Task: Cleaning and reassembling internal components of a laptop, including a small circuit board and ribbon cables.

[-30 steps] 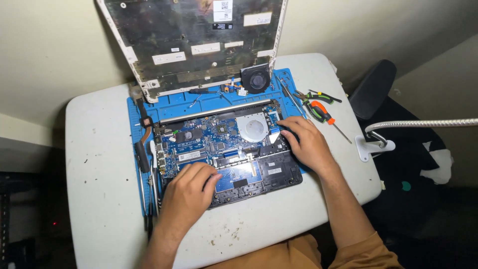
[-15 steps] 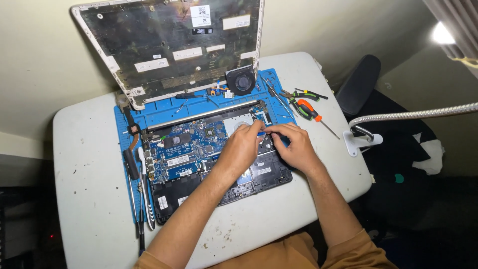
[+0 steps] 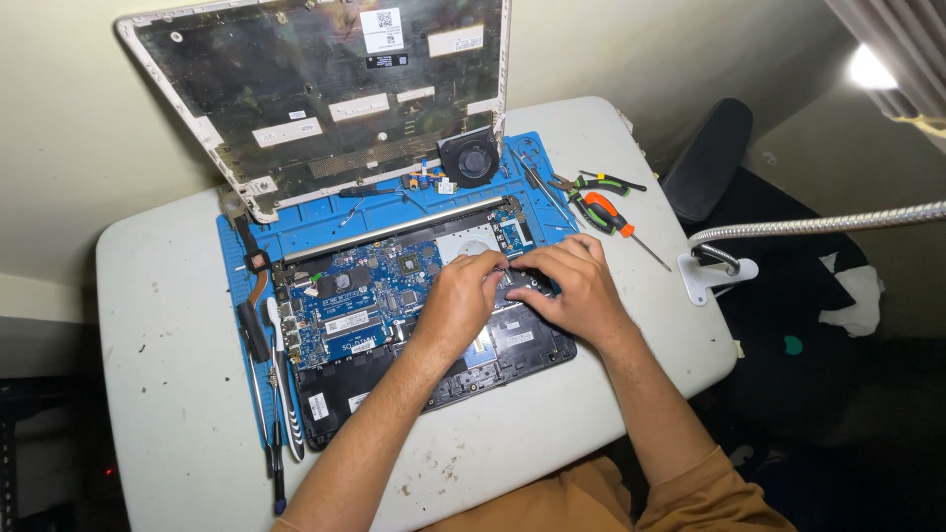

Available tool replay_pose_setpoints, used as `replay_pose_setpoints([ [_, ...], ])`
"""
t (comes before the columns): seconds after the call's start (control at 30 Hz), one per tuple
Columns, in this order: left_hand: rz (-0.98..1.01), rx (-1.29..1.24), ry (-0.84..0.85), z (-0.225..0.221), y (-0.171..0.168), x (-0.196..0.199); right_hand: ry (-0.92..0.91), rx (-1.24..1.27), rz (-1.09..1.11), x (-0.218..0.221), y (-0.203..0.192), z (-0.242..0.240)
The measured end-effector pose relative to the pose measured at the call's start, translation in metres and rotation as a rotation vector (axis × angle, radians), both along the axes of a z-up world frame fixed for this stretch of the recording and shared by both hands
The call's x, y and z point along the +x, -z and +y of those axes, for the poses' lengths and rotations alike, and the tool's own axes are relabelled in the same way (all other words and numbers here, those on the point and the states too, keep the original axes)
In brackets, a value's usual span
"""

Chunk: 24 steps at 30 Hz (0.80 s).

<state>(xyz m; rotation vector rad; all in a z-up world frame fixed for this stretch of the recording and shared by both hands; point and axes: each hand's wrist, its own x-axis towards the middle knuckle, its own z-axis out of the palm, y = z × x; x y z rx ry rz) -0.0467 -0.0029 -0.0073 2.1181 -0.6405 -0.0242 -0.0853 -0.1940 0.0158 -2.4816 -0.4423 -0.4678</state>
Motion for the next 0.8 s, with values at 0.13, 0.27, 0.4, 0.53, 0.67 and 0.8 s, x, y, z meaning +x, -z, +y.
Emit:
replay_pose_setpoints([
  [0.13, 0.0, 0.003, -0.015, 0.003, -0.006, 0.0, -0.001, -0.016, -0.079, 0.001, 0.014, 0.0],
  [0.27, 0.014, 0.009, -0.021, 0.005, -0.011, 0.001, -0.01, 0.038, -0.064, 0.002, 0.027, -0.006],
  [0.4, -0.002, 0.035, -0.018, 0.004, -0.006, 0.003, -0.007, 0.103, -0.014, 0.003, 0.044, -0.005],
  [0.53, 0.009, 0.049, -0.019, 0.005, -0.01, 0.003, 0.018, 0.106, 0.019, 0.004, 0.04, 0.0],
  [0.67, 0.007, 0.057, -0.006, 0.005, -0.012, 0.0, 0.052, -0.062, -0.025, 0.001, 0.039, -0.007],
  [0.8, 0.018, 0.049, -0.001, 0.004, -0.016, 0.002, 0.133, -0.221, -0.074, 0.0, 0.034, -0.019],
])
